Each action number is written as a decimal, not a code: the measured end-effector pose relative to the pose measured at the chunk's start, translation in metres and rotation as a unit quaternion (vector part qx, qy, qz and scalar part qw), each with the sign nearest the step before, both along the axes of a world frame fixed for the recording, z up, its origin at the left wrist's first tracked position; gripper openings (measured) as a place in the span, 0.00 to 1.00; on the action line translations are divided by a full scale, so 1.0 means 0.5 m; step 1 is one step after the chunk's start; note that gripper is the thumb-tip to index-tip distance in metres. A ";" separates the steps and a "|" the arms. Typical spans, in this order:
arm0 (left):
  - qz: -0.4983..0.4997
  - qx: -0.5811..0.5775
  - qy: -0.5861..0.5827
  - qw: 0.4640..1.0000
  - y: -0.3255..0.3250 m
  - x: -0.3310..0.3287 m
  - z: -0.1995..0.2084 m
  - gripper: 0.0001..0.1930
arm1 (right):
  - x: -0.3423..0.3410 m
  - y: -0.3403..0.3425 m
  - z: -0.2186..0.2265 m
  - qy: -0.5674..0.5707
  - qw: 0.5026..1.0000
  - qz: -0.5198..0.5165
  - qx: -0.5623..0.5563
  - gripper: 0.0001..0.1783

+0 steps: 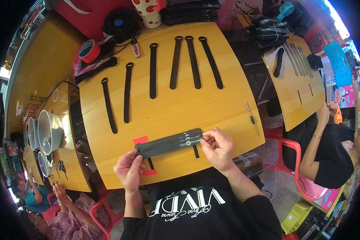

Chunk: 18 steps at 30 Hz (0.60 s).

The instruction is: Assembling black straps by attaching metal rivets and fasteners by hand.

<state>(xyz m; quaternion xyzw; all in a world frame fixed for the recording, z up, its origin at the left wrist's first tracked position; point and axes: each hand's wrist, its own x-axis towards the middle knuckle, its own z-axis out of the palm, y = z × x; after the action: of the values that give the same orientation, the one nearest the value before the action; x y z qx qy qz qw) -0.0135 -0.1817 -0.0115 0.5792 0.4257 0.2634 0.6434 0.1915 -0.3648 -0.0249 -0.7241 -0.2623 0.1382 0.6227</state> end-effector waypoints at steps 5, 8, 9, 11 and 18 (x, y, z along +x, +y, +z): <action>0.014 -0.002 -0.002 1.000 0.001 0.005 0.007 0.11 | 0.002 0.004 0.010 -0.022 1.000 -0.002 -0.017 0.09; 0.015 0.000 0.001 1.000 0.002 0.005 0.006 0.11 | 0.004 0.008 0.017 -0.043 0.999 0.007 -0.021 0.08; 0.019 -0.005 0.006 1.000 0.002 0.006 0.007 0.11 | 0.004 0.008 0.020 -0.058 0.998 0.014 -0.022 0.07; 0.020 -0.008 0.004 1.000 0.003 0.005 0.009 0.11 | 0.005 0.008 0.020 -0.065 0.998 0.016 -0.022 0.07; 0.017 -0.006 0.003 1.000 0.004 0.004 0.009 0.08 | 0.006 0.006 0.019 -0.063 0.998 0.012 -0.024 0.07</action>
<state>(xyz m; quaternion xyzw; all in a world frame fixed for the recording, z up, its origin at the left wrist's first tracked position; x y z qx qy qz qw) -0.0116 -0.1799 -0.0068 0.5688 0.4387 0.2698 0.6412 0.1945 -0.3616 -0.0155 -0.7430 -0.3067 0.1062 0.5854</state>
